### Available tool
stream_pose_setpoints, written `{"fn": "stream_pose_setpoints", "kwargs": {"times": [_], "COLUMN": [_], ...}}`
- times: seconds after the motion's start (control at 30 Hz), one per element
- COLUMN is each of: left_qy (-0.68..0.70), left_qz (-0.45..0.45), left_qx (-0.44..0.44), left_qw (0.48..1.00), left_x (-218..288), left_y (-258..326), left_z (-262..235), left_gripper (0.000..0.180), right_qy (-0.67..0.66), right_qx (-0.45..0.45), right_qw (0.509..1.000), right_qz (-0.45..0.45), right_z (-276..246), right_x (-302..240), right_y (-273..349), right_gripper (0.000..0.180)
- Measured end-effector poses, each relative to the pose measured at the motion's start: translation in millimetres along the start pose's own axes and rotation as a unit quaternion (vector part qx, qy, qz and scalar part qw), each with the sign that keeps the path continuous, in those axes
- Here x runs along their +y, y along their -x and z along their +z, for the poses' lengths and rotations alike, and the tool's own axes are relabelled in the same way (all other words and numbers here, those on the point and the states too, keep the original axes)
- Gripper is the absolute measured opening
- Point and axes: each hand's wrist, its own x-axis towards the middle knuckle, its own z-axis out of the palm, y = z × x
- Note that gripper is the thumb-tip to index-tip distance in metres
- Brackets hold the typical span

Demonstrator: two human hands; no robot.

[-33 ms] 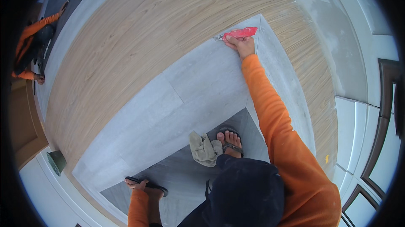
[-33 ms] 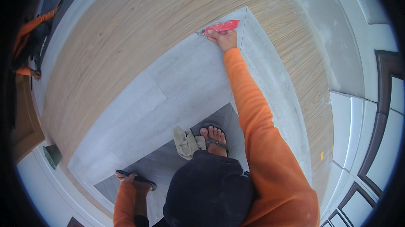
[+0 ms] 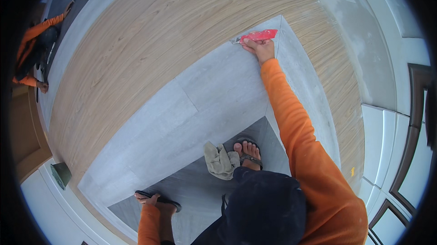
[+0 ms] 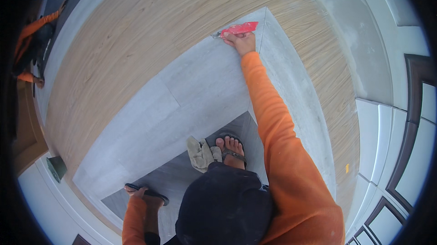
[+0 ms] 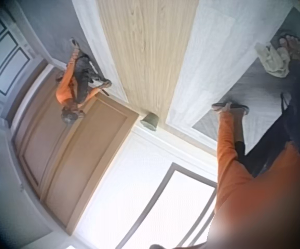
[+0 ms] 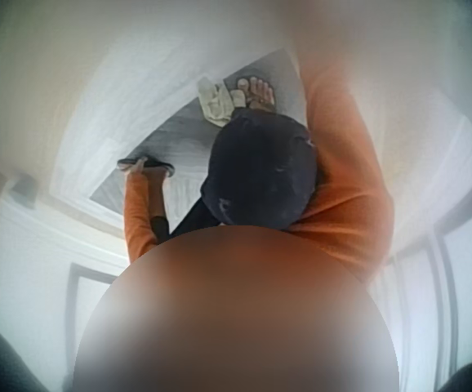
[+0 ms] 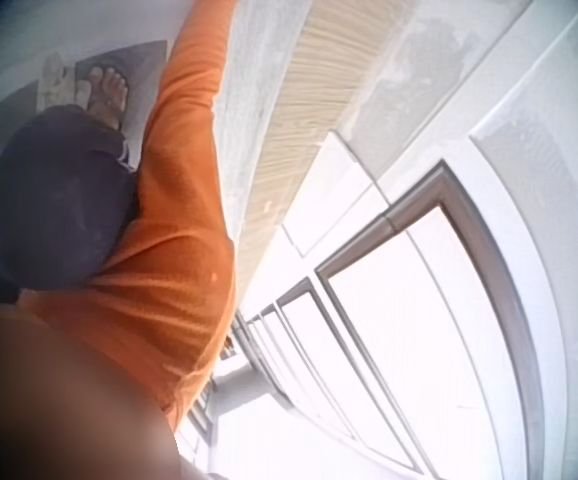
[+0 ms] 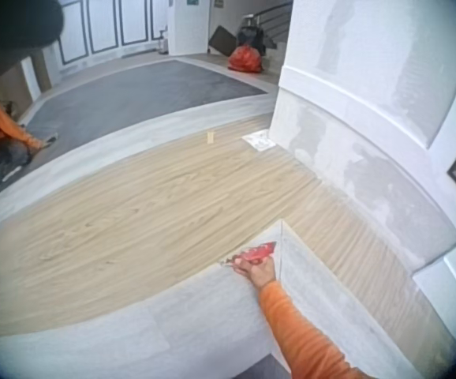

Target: The person scrapes a white substance from the seam between a light wood floor and a gray tiled area using a red utility knife, then wipes the area with a cloth. The person repeats this process across several sections of the seam.

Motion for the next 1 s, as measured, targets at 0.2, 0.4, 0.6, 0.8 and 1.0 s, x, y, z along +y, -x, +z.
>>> {"fn": "stream_pose_setpoints", "kwargs": {"times": [0.2,0.4,0.6,0.8,1.0], "left_qy": [-0.052,-0.037,-0.004,-0.002,-0.001], "left_qz": [-0.045,-0.039,-0.005,0.008,0.026], "left_qx": [0.001,0.0,-0.015,0.004,0.028], "left_qw": [0.998,0.999,1.0,1.0,0.999], "left_x": [16,30,21,18,11], "left_y": [2,10,5,17,5], "left_z": [-7,-14,-6,-7,1], "left_gripper": [0.158,0.158,0.161,0.159,0.162], "right_qy": [0.004,-0.03,-0.032,-0.023,-0.004], "right_qx": [-0.004,0.048,0.066,0.067,0.038], "right_qw": [1.0,0.998,0.997,0.997,0.999], "right_qz": [-0.015,-0.03,-0.022,-0.029,-0.012], "right_z": [-1,5,7,5,-2], "right_x": [3,-3,-4,-1,-4], "right_y": [-5,-3,2,0,-5], "right_gripper": [0.031,0.028,0.026,0.026,0.023]}}
